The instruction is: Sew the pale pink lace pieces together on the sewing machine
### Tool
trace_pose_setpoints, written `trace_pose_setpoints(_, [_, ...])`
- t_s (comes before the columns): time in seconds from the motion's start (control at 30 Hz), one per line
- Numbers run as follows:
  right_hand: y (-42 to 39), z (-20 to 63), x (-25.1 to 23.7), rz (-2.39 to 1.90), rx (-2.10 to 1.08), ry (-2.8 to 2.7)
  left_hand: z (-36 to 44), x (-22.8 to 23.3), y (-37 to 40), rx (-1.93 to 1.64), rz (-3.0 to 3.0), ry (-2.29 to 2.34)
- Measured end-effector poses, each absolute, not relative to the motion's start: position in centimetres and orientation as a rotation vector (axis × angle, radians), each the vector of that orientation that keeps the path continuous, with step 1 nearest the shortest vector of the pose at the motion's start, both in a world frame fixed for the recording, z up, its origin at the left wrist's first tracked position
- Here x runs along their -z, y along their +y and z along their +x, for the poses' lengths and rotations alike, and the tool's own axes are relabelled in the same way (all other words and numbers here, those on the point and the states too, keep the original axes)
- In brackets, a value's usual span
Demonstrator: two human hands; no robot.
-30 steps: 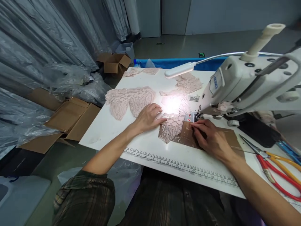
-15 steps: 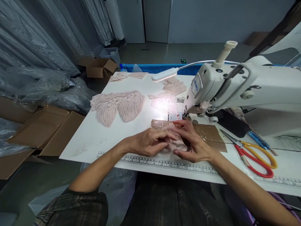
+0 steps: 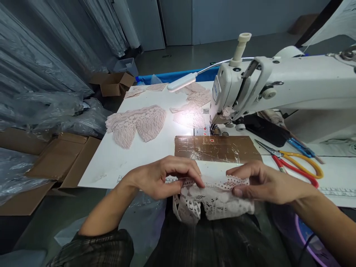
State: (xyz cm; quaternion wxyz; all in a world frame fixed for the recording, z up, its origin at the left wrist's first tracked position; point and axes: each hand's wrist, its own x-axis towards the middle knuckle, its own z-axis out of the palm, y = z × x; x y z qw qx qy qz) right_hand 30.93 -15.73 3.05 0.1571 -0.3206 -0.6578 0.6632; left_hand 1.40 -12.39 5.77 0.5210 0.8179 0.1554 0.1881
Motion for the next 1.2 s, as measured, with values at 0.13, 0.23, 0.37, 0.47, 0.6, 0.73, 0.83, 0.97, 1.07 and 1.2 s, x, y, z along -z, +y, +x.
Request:
trace_pose_setpoints(0.13, [-13.2, 32.9, -1.1, -1.258, -1.692, -1.723, 1.9, -4.3, -9.1, -0.428, 1.986, 0.480])
trace_pose_setpoints(0.23, [-10.8, 33.4, 0.4, -1.555, -1.300, -1.715, 2.4, -2.1, -6.3, -0.412, 2.168, 0.732])
trace_pose_setpoints(0.37, [-8.9, 33.2, 1.5, -1.731, -0.875, -1.805, 3.3, 0.5, -4.0, -0.422, 2.727, 1.006])
trace_pose_setpoints(0.47, [-8.5, 33.2, 1.4, -1.773, -0.803, -1.857, 4.1, 1.8, -3.5, -0.470, 2.855, 0.727])
trace_pose_setpoints(0.6, [-8.6, 34.8, 1.5, -1.874, -0.711, -1.971, 4.8, 2.7, -4.2, -0.406, 2.831, 0.412])
trace_pose_setpoints(0.73, [-9.1, 35.8, 1.9, -1.787, -0.891, -1.802, 5.0, 2.9, -5.1, -0.355, 2.853, 0.479])
trace_pose_setpoints(0.83, [-9.8, 33.5, 1.5, -1.593, -1.273, -1.466, 4.8, 2.6, -5.2, -0.510, 2.720, 0.579])
trace_pose_setpoints(0.97, [-10.4, 28.6, 0.2, -1.365, -1.574, -1.184, 3.9, 2.0, -5.1, -0.586, 2.061, 0.682])
trace_pose_setpoints(1.07, [-10.1, 27.3, -0.1, -1.249, -1.652, -1.324, 3.4, 1.7, -5.4, -0.453, 1.794, 0.772])
trace_pose_setpoints(1.2, [-9.7, 29.4, 0.9, -1.487, -1.001, -1.820, 3.3, 0.9, -6.0, -0.379, 1.948, 1.102])
